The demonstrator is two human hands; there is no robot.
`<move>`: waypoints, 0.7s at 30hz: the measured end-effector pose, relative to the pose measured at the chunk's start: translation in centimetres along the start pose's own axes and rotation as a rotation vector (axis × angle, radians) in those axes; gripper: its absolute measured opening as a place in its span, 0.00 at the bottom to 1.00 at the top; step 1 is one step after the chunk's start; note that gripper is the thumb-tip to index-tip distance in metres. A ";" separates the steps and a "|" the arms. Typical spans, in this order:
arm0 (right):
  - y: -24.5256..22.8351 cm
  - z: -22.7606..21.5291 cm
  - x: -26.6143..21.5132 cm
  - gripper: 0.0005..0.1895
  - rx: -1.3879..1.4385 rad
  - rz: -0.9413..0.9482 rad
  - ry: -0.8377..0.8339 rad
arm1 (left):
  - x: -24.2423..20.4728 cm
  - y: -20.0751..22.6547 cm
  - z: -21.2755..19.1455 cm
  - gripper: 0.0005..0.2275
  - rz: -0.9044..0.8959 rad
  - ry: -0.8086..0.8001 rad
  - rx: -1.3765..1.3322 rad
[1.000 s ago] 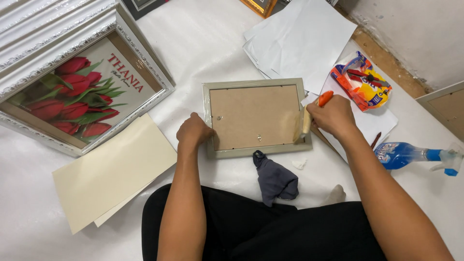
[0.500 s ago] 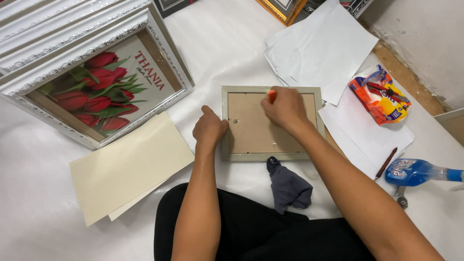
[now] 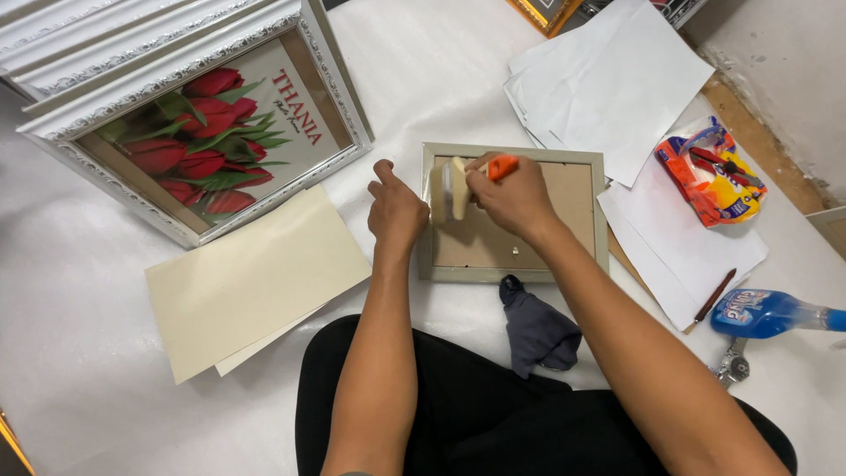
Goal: Assembling a picture frame by cleaning the glass and inserting the backing board.
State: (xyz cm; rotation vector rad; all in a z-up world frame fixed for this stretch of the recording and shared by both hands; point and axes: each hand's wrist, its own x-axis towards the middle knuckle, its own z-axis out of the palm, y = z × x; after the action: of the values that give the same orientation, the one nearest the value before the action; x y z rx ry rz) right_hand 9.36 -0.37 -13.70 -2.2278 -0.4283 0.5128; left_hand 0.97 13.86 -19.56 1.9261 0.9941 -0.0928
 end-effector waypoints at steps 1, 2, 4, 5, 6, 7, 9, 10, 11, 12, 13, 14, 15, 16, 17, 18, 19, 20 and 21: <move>-0.4 -0.3 -1.3 0.12 -0.001 -0.004 0.004 | 0.2 -0.2 0.3 0.29 0.005 0.002 -0.002; -0.8 -0.5 -2.5 0.12 -0.016 0.049 -0.061 | 0.5 -0.4 0.5 0.29 0.014 0.004 -0.001; -1.2 -0.7 -4.5 0.13 -0.027 0.109 -0.135 | 0.5 -0.8 0.6 0.29 0.013 0.004 0.004; -1.2 -0.7 -5.2 0.12 0.091 0.134 -0.083 | 0.3 -0.8 0.5 0.28 0.025 0.008 -0.007; -1.3 -0.8 -5.8 0.12 0.209 0.161 -0.030 | 0.1 -0.8 0.4 0.28 0.037 0.012 -0.018; -0.1 -0.5 -6.0 0.12 0.206 0.164 -0.029 | 0.4 -1.1 0.8 0.28 0.037 0.008 -0.020; 2.2 0.1 -6.5 0.14 -0.046 0.066 -0.025 | 1.0 -1.7 1.4 0.27 0.047 0.015 0.012; 1.7 0.1 -7.1 0.14 -0.045 0.066 -0.022 | 1.0 -1.7 1.4 0.27 0.050 0.015 0.012; 1.3 0.1 -7.6 0.13 0.014 0.074 -0.038 | 0.9 -1.8 1.5 0.27 0.047 0.011 0.024; 0.9 0.1 -8.2 0.13 0.073 0.082 -0.055 | 0.9 -1.8 1.5 0.26 0.044 0.006 0.035; 1.9 0.3 -8.0 0.13 0.074 0.086 -0.056 | 1.0 -1.9 1.5 0.26 0.042 0.002 0.037; 2.9 0.4 -7.9 0.12 0.055 0.019 -0.001 | 1.0 -2.0 1.5 0.26 0.037 -0.009 0.039; 3.7 0.5 -7.5 0.11 0.036 -0.052 0.057 | 1.1 -2.0 1.5 0.26 0.036 -0.017 0.041; 2.5 0.3 -8.0 0.11 0.037 -0.053 0.059 | 1.2 -2.0 1.5 0.26 0.039 -0.016 0.041; 1.2 0.1 -8.4 0.12 0.082 0.036 -0.045 | 1.2 -2.0 1.6 0.26 0.041 -0.025 0.048; 0.0 -0.1 -8.8 0.12 0.127 0.125 -0.150 | 1.4 -2.0 1.6 0.26 0.042 -0.033 0.055; -0.3 -0.3 -8.8 0.12 0.127 0.127 -0.150 | 2.0 -2.5 2.2 0.26 0.042 -0.035 0.056; -0.6 -0.6 -8.7 0.13 0.171 0.131 -0.120 | 2.7 -3.1 2.7 0.26 0.037 -0.055 0.096; -0.9 -0.9 -8.6 0.14 0.215 0.135 -0.088 | 3.4 -3.6 3.2 0.26 0.033 -0.076 0.135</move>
State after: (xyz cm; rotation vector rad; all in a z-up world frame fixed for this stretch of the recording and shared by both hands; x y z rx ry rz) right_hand 2.22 -4.31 -10.57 -2.0411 -0.2553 0.6971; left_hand 1.87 14.28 -25.38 2.0450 0.9246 -0.2173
